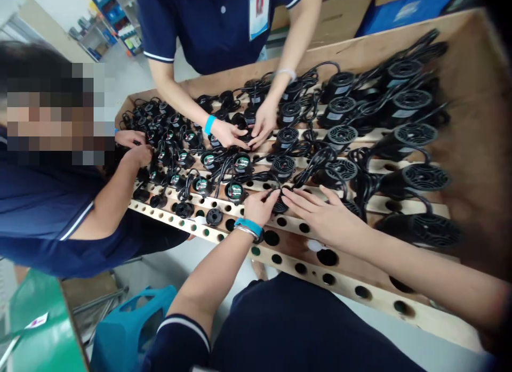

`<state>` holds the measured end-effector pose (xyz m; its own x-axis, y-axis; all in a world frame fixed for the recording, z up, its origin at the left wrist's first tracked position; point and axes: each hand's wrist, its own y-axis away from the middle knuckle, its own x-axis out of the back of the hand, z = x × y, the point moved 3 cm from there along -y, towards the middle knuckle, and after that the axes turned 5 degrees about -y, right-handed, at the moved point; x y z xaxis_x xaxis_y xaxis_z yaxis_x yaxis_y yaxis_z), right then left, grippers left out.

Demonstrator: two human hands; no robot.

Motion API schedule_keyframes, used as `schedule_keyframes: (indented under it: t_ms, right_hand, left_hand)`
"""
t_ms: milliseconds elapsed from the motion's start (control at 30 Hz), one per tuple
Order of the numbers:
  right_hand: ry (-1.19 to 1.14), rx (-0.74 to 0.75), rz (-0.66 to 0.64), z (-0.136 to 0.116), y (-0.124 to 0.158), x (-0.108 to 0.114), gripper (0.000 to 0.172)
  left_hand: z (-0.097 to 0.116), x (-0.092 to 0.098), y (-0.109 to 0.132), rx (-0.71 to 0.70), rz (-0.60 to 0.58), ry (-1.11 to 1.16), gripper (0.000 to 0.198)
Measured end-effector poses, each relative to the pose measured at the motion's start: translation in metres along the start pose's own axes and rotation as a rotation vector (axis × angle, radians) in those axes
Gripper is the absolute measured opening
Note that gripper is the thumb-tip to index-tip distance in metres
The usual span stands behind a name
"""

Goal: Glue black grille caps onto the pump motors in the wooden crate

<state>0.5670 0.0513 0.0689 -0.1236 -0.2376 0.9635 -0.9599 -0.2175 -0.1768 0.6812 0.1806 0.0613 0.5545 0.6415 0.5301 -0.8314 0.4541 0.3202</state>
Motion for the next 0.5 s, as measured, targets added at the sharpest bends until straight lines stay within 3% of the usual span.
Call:
schedule_keyframes:
  t_ms: [233,500]
  right_hand:
    - [-0.038,0.050,0.006,0.003,-0.001,0.001,0.075]
    - [-0.117,0.030,-0.032,0.009,-0.007,0.008,0.068]
  left_hand:
    - [0.002,0.007,0.013,0.023,-0.182,0.152,0.042]
    - [0.004,0.009,0.016,0.076,-0.176,0.150,0.045]
